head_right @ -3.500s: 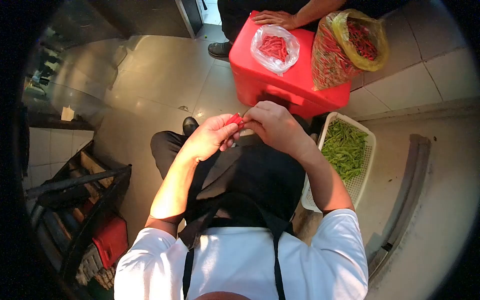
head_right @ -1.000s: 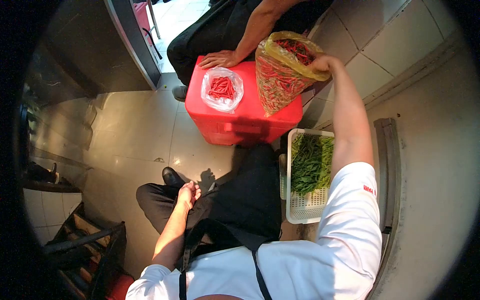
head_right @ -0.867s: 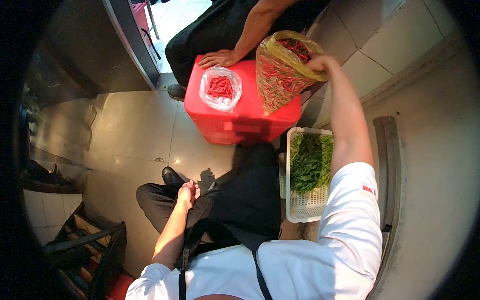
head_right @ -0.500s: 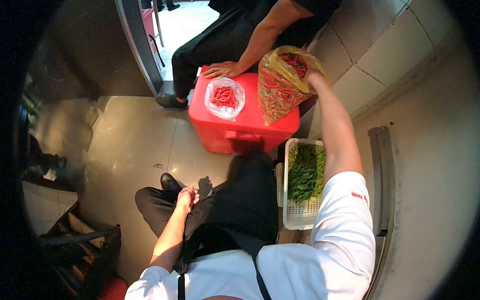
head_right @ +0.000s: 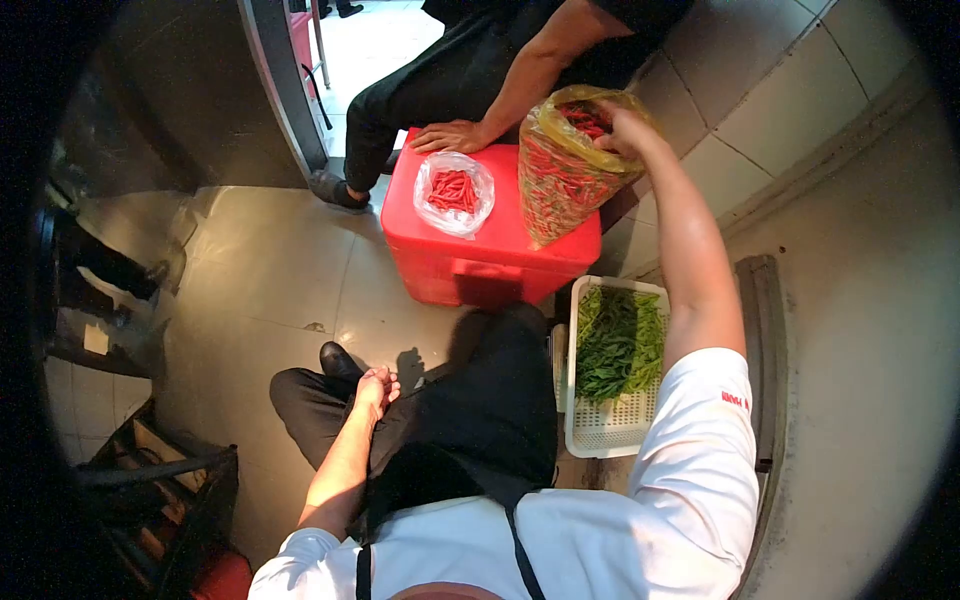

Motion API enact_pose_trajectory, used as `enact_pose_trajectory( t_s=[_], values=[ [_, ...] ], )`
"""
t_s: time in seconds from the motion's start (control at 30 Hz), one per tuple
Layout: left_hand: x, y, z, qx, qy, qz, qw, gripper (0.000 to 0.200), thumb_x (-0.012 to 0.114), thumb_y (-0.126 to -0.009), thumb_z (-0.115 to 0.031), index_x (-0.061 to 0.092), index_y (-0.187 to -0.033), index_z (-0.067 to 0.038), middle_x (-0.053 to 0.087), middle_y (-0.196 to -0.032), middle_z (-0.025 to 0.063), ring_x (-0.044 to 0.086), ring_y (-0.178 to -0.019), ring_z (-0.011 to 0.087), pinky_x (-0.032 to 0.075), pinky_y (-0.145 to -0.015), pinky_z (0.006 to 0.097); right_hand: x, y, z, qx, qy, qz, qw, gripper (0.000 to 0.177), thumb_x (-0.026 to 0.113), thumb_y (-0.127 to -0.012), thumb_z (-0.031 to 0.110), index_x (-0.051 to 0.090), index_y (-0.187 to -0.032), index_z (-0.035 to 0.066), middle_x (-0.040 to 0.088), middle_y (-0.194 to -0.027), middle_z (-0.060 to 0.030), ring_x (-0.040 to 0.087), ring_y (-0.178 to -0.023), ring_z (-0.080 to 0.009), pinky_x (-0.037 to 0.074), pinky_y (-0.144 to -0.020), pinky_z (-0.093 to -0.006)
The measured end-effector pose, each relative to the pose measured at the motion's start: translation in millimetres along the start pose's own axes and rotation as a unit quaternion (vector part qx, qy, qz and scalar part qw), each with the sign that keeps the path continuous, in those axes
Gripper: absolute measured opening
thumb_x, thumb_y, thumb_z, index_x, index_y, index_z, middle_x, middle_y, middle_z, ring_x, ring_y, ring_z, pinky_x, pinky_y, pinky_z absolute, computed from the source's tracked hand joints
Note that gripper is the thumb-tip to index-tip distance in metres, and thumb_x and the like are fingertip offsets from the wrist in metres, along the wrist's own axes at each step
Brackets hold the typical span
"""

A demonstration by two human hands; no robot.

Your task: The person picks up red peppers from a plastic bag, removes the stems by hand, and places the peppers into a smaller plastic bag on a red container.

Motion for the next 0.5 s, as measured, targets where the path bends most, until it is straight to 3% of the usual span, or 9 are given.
enact_pose_trajectory(
  t_s=[0.13, 0.23, 0.33, 0.47, 0.5],
  values=[
    [-3.2, 1.5, 0.3, -0.007, 0.012, 0.007, 1.000, 0.012, 0.052, -0.099, -0.019, 0.048, -0.103, -0.008, 0.058, -0.079, 0.0049, 0.056, -0.060, 0.0157, 0.048, -0.048, 0.0272, 4.6, -15.0, -43.3, 0.064, -0.153, -0.075, 0.983, 0.073, 0.075, -0.082, 0.032, 0.041, -0.141, 0.004, 0.058, -0.131, -0.0150, 0.056, -0.116, -0.0257, 0.044, -0.098, -0.0338],
    [-4.2, 2.2, -1.1, -0.003, -0.001, 0.000, 1.000, 0.011, 0.052, -0.099, -0.019, 0.048, -0.102, -0.009, 0.059, -0.080, 0.0044, 0.057, -0.061, 0.0157, 0.049, -0.050, 0.0272, 28.0, -21.6, -70.8, 0.129, -0.162, 0.063, 0.976, 0.080, 0.076, -0.080, 0.038, 0.039, -0.143, 0.003, 0.055, -0.134, -0.0162, 0.053, -0.119, -0.0265, 0.040, -0.102, -0.0332],
    [-3.4, 3.0, -0.4, -0.006, -0.022, -0.008, 1.000, 0.011, 0.051, -0.099, -0.019, 0.047, -0.100, -0.009, 0.058, -0.079, 0.0037, 0.057, -0.061, 0.0155, 0.049, -0.050, 0.0275, 81.0, -26.6, -83.0, 0.026, -0.069, 0.110, 0.991, 0.089, 0.079, -0.075, 0.040, 0.037, -0.143, 0.001, 0.054, -0.134, -0.0168, 0.051, -0.121, -0.0254, 0.039, -0.104, -0.0338],
    [-4.6, -0.1, 4.3, -0.006, 0.004, 0.006, 1.000, 0.011, 0.051, -0.099, -0.018, 0.046, -0.100, -0.008, 0.058, -0.078, 0.0050, 0.057, -0.060, 0.0163, 0.048, -0.049, 0.0280, 70.4, -3.8, -53.3, 0.083, -0.069, 0.038, 0.993, 0.091, 0.082, -0.070, 0.035, 0.037, -0.142, 0.003, 0.055, -0.133, -0.0168, 0.051, -0.122, -0.0254, 0.039, -0.103, -0.0339],
    [-5.9, -0.2, 4.8, -0.003, 0.010, 0.011, 1.000, 0.011, 0.051, -0.099, -0.018, 0.046, -0.100, -0.008, 0.058, -0.077, 0.0054, 0.057, -0.060, 0.0165, 0.048, -0.048, 0.0282, 71.7, -4.7, -58.4, 0.085, -0.089, 0.029, 0.992, 0.080, 0.082, -0.070, 0.029, 0.045, -0.138, 0.005, 0.059, -0.128, -0.0173, 0.056, -0.117, -0.0276, 0.043, -0.099, -0.0345]
  ],
)
Point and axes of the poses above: each hand's wrist, its own y-axis away from the middle knuckle, its own x-axis out of the palm, z = x × y, the point moved 8 cm from there along -y, towards the middle knuckle
